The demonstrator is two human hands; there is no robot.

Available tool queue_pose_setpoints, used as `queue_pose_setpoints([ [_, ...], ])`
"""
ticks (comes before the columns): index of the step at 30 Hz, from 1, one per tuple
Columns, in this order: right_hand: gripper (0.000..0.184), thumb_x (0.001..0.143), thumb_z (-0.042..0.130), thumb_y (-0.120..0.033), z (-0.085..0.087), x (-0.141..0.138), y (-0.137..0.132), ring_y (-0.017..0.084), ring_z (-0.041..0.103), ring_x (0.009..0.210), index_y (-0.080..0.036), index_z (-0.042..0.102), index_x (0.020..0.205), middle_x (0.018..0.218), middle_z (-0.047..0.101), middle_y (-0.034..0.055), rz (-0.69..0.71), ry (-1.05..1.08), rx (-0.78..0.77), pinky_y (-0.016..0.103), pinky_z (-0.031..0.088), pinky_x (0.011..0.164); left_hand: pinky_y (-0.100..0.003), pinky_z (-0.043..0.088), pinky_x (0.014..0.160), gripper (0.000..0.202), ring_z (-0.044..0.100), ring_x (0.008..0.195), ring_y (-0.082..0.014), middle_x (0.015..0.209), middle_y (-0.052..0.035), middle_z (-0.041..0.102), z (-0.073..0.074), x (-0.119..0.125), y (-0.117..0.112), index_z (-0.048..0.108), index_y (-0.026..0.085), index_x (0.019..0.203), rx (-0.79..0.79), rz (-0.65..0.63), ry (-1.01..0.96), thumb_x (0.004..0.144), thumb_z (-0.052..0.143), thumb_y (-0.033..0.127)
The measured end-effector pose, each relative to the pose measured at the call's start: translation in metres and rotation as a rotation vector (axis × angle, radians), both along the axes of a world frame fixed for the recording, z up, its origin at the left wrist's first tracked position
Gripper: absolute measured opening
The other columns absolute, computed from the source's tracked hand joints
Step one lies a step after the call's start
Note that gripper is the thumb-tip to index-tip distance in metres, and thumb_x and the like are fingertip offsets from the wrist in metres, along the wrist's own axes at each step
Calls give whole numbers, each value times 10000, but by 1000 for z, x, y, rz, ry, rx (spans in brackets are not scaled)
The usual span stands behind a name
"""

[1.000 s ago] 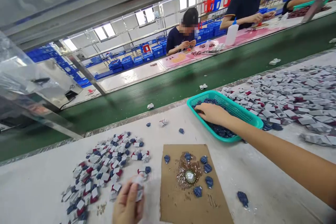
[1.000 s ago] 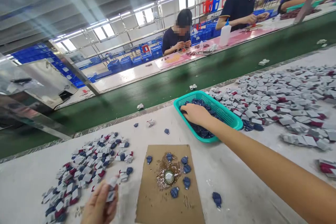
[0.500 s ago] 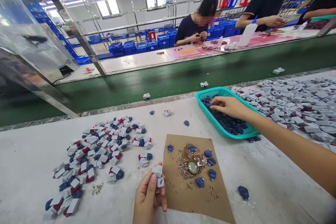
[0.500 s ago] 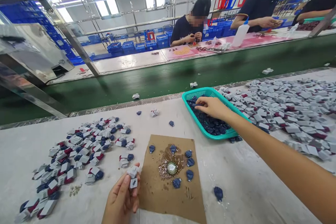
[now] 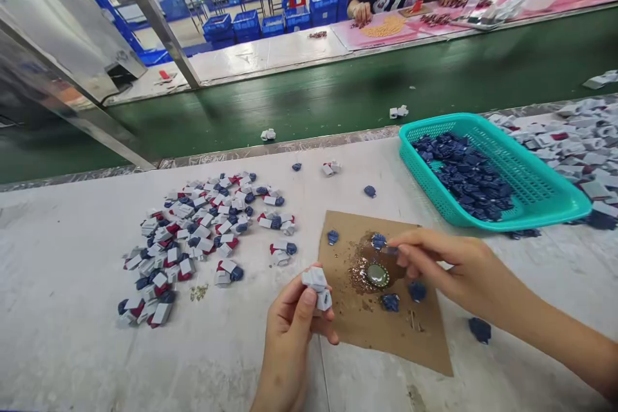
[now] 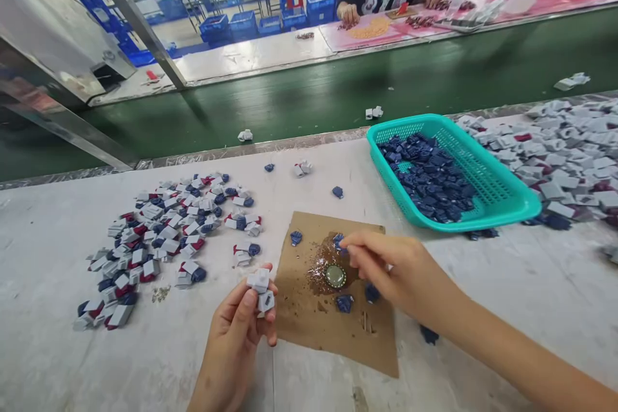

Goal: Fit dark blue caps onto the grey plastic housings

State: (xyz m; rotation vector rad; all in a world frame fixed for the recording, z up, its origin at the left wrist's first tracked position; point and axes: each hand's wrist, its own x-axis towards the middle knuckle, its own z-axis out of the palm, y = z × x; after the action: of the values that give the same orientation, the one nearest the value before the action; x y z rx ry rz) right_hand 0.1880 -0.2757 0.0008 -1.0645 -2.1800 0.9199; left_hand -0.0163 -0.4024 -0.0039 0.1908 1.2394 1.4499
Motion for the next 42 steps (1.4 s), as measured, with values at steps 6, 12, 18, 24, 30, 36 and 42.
queue_pose_setpoints([
  [6,274,1012,527,-371,-17,2,6,120,585,471,-211,692,864,635,681,-1,18,-130,254,231,462,432,-139,481,452,468,575,599,-97,728,-30,696,-9,4,-2,852,221,994,-23,29,26,658,904,542],
  [12,237,1034,511,-300,-21,12,0,158,717,724,-230,707,1148,934,727,44,319,-221,318,250,539,575,-158,502,446,501,595,576,-110,718,-43,705,-35,-2,-6,841,207,1041,-16,-8,49,699,866,571],
  [18,238,1003,453,-152,-20,7,-2,130,623,579,-207,620,844,742,630,2,377,-259,315,237,466,506,-150,498,457,465,599,582,-105,714,-38,701,-37,-3,-7,839,218,1055,1,-34,49,734,848,554],
  [24,175,1009,475,-171,-14,8,-1,130,632,643,-215,623,925,801,646,9,354,-208,269,234,465,547,-184,532,484,466,598,590,-116,709,-31,688,-31,-4,-5,835,217,1072,7,-68,66,753,831,556],
  [30,273,1062,421,-256,-21,4,6,175,656,796,-221,663,940,921,677,37,429,-262,342,295,469,619,-213,564,519,513,612,553,-116,683,-22,699,-26,-6,-5,832,212,1079,0,-118,106,728,839,586],
  [36,332,1057,436,-298,-13,5,16,212,682,879,-265,739,927,1025,689,51,503,-354,320,330,497,648,-245,591,596,501,668,663,-148,933,-81,756,-24,-2,-6,793,202,1169,-27,-220,314,834,747,571],
  [42,499,1030,519,-443,3,8,15,259,728,1041,-333,511,1517,1208,729,66,476,-309,315,331,607,705,-287,590,661,348,675,746,-185,1027,-101,720,-23,6,-1,766,199,1178,23,-336,549,956,620,422],
])
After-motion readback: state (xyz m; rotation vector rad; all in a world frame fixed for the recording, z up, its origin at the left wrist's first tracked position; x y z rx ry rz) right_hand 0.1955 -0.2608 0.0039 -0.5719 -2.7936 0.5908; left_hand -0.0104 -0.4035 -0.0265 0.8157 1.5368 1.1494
